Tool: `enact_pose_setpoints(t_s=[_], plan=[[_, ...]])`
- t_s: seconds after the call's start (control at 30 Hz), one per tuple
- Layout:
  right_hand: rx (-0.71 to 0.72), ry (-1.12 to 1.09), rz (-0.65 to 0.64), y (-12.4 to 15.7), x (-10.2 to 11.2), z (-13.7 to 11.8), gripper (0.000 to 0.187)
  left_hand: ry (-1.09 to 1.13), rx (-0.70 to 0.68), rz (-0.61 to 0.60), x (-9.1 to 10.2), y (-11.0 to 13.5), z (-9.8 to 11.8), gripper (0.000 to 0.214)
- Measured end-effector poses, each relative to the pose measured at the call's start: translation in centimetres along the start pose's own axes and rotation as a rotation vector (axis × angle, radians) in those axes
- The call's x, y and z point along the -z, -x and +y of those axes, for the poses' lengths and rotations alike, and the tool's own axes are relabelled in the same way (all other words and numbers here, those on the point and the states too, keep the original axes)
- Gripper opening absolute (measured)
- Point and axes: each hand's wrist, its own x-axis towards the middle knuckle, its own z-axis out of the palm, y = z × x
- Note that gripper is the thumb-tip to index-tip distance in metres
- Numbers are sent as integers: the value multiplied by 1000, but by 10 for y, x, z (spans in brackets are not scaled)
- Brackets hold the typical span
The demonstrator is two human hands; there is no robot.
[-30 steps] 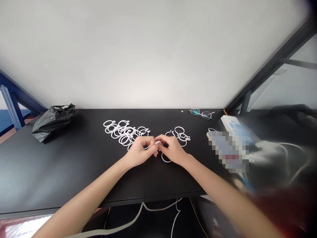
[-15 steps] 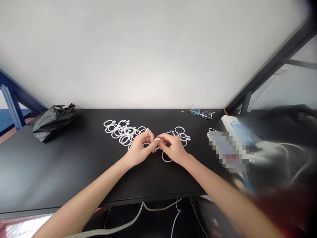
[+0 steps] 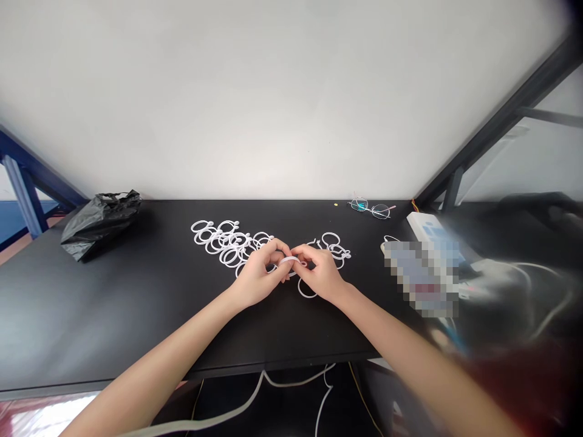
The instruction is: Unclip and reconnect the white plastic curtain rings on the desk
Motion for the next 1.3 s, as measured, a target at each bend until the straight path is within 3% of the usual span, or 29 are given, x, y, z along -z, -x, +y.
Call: enact_pose_setpoints(t_s=[0.67, 1.3], plan=[[-9, -19, -91, 1, -3, 2, 19, -163, -32, -76, 1, 3, 3, 7], [-27, -20, -139, 2, -2, 2, 17, -229, -32, -113, -2, 4, 3, 9]])
